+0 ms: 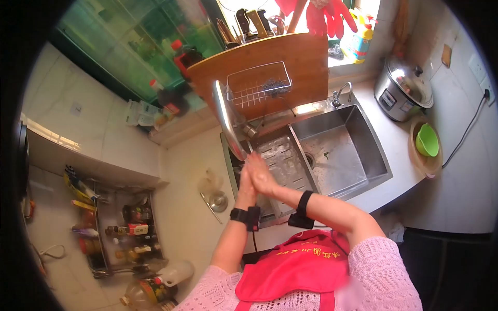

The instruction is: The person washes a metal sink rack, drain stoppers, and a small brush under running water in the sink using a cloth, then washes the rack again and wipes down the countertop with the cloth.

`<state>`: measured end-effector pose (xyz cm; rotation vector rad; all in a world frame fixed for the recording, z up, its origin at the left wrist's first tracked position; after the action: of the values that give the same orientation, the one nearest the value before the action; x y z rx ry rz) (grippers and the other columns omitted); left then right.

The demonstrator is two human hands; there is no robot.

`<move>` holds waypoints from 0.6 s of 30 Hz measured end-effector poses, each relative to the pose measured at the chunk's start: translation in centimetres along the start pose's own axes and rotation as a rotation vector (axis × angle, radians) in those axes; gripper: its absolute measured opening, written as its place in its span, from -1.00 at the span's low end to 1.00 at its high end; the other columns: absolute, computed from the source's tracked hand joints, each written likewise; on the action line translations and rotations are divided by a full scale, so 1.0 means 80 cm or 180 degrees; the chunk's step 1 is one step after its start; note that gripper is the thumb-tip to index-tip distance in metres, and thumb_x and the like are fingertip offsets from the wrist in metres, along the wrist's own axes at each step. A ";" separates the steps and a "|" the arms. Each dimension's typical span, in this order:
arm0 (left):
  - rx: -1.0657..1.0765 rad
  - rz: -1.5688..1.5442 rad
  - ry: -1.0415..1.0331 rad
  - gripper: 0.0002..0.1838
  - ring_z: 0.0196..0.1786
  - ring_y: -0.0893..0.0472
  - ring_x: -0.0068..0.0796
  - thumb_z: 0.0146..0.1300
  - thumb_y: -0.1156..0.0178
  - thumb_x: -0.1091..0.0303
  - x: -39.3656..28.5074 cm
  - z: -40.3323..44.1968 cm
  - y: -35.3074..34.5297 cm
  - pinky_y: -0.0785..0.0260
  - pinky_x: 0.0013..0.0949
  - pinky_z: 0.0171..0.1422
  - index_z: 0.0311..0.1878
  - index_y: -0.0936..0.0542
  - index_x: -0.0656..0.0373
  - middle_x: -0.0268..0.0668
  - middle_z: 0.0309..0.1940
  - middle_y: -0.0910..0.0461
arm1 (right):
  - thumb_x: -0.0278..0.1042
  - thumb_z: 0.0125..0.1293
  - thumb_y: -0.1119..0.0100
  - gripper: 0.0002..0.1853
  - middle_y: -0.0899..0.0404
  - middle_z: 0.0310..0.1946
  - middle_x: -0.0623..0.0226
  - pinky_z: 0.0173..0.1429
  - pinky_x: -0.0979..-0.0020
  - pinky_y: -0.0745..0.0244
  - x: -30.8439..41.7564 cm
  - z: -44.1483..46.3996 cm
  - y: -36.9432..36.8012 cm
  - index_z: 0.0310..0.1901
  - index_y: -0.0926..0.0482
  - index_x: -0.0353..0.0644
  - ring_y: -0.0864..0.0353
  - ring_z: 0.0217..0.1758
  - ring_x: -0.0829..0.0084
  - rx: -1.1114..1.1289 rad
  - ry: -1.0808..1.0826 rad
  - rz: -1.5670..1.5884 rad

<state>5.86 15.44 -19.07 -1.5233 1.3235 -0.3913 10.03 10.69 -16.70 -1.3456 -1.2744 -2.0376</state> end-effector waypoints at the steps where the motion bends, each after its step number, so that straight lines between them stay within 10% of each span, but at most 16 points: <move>1: 0.0075 -0.0303 -0.0472 -0.57 0.14 -0.51 -0.34 0.46 0.13 0.07 0.014 0.020 0.031 -0.33 -0.23 0.30 0.22 -0.41 0.14 -0.28 0.14 -0.50 | -0.01 0.49 0.31 -0.37 -0.03 0.45 -0.02 0.56 0.09 0.23 -0.005 -0.005 -0.016 0.43 -0.07 -0.27 0.11 0.54 -0.02 -0.0026 0.0161 0.0156; 4: 0.1569 -0.0839 -0.0139 -0.57 0.19 -0.47 -0.34 0.47 0.14 0.11 0.009 0.020 0.003 -0.29 -0.22 0.34 0.26 -0.38 0.14 -0.28 0.18 -0.47 | -0.04 0.49 0.32 -0.39 -0.06 0.45 0.01 0.57 0.14 0.23 0.016 0.001 0.000 0.42 -0.08 -0.27 0.09 0.54 0.03 -0.0045 -0.0116 0.0042; 6: 0.0200 0.0152 -0.0059 -0.56 0.28 -0.40 -0.34 0.49 0.14 0.19 0.009 -0.025 -0.056 -0.20 -0.22 0.42 0.34 -0.30 0.15 -0.28 0.26 -0.41 | -0.06 0.49 0.31 -0.40 -0.08 0.43 -0.05 0.56 0.18 0.18 0.007 0.035 0.043 0.40 -0.12 -0.32 0.04 0.53 0.07 -0.0147 -0.0092 0.0269; 11: 0.0075 0.0108 0.0013 -0.58 0.26 -0.40 -0.37 0.47 0.10 0.18 0.012 -0.013 -0.039 -0.22 -0.26 0.39 0.29 -0.34 0.15 -0.25 0.23 -0.42 | -0.08 0.49 0.32 -0.41 -0.11 0.41 -0.11 0.55 0.21 0.13 -0.042 0.040 0.016 0.36 -0.15 -0.38 -0.01 0.52 0.07 -0.0392 -0.0472 0.0738; 15: -0.0398 0.0330 -0.0413 -0.53 0.19 -0.45 -0.35 0.42 0.07 0.02 -0.018 -0.020 -0.014 -0.23 -0.26 0.38 0.22 -0.40 0.14 -0.25 0.14 -0.49 | 0.10 0.28 -0.15 -0.25 -0.02 0.48 0.16 0.53 0.33 0.06 -0.043 -0.007 -0.083 0.43 -0.15 0.03 0.04 0.55 0.28 -0.1254 0.0599 -0.3356; 18: -0.0084 0.0134 -0.0101 -0.59 0.21 -0.44 -0.34 0.46 0.11 0.11 -0.003 -0.029 -0.034 -0.17 -0.26 0.43 0.23 -0.39 0.13 -0.25 0.14 -0.49 | -0.02 0.50 0.35 -0.38 -0.10 0.41 -0.10 0.56 0.22 0.14 0.021 0.008 0.009 0.38 -0.15 -0.36 -0.02 0.51 0.07 -0.0191 -0.0314 0.0521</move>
<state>5.43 14.12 -15.76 -1.5151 1.3382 -0.3229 10.09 11.09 -14.77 -1.5415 -1.1108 -1.9326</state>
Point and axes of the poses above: each hand's wrist, its own z-axis towards the middle knuckle, its own y-axis out of the back of the hand, x = y × z, the point moved 4 cm from there along z, towards the middle knuckle
